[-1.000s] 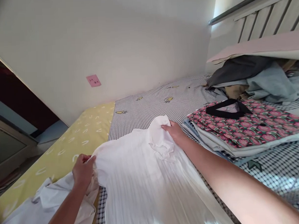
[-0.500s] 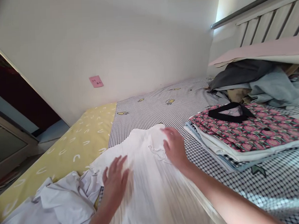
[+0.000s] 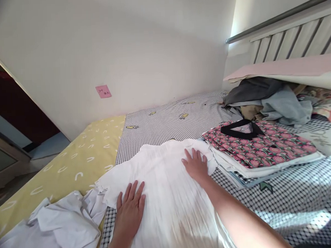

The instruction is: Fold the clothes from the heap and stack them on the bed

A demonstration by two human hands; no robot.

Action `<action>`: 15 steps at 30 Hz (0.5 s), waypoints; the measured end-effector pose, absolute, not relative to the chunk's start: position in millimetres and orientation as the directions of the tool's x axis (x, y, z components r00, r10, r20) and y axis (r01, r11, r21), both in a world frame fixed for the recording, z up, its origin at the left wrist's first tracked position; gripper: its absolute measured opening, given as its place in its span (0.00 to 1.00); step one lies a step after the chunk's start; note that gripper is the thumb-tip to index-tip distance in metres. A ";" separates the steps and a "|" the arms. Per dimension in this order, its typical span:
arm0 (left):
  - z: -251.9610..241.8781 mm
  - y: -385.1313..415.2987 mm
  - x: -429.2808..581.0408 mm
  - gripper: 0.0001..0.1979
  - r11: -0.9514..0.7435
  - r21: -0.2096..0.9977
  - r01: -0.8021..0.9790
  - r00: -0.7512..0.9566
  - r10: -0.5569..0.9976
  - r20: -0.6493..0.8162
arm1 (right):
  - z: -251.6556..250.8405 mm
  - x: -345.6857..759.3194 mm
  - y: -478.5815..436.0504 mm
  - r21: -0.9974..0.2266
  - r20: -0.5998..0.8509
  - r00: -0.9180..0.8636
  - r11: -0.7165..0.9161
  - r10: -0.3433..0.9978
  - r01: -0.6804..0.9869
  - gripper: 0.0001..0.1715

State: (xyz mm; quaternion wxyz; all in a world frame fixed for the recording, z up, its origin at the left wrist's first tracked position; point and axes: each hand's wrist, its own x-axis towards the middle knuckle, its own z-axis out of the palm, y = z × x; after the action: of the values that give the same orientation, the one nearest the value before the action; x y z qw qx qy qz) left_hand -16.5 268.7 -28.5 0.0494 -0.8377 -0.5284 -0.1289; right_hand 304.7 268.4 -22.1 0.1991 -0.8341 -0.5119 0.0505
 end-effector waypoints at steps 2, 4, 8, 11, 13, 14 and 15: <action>-30.0 268.7 -16.1 0.26 -0.437 0.059 0.897 0.403 0.867 0.294 | -22.7 319.8 265.6 -0.315 0.107 0.571 -0.517 0.814 0.796 0.35; -29.9 268.7 -15.5 0.26 -0.438 0.064 0.897 0.400 0.864 0.307 | -23.0 323.3 264.4 -0.263 0.095 0.565 -0.527 0.819 0.808 0.34; -25.7 267.4 -14.0 0.26 -0.433 0.070 0.899 0.396 0.870 0.295 | -17.6 315.6 262.2 -0.246 0.044 0.538 -0.513 0.841 0.822 0.34; -23.2 266.0 -13.1 0.26 -0.432 0.075 0.899 0.395 0.872 0.288 | -17.3 301.1 241.6 -0.229 0.122 0.460 -0.427 0.879 0.875 0.34; -22.7 265.5 -12.8 0.26 -0.431 0.074 0.899 0.395 0.872 0.289 | -23.5 289.6 214.2 -0.188 0.243 0.297 -0.256 0.923 0.948 0.33; -22.4 265.2 -12.7 0.26 -0.431 0.073 0.900 0.394 0.873 0.289 | -28.2 285.1 197.8 -0.167 0.280 0.204 -0.162 0.938 0.973 0.33; -22.0 265.0 -12.6 0.26 -0.429 0.074 0.900 0.393 0.874 0.287 | -33.1 282.2 180.9 -0.156 0.286 0.138 -0.096 0.948 0.983 0.32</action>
State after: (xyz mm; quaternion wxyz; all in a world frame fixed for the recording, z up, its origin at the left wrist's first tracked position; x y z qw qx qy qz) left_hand -12.6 265.0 -22.0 0.0468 -0.8332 -0.5323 -0.1425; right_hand 282.2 180.9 -33.1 0.1552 -0.7382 -0.6541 -0.0559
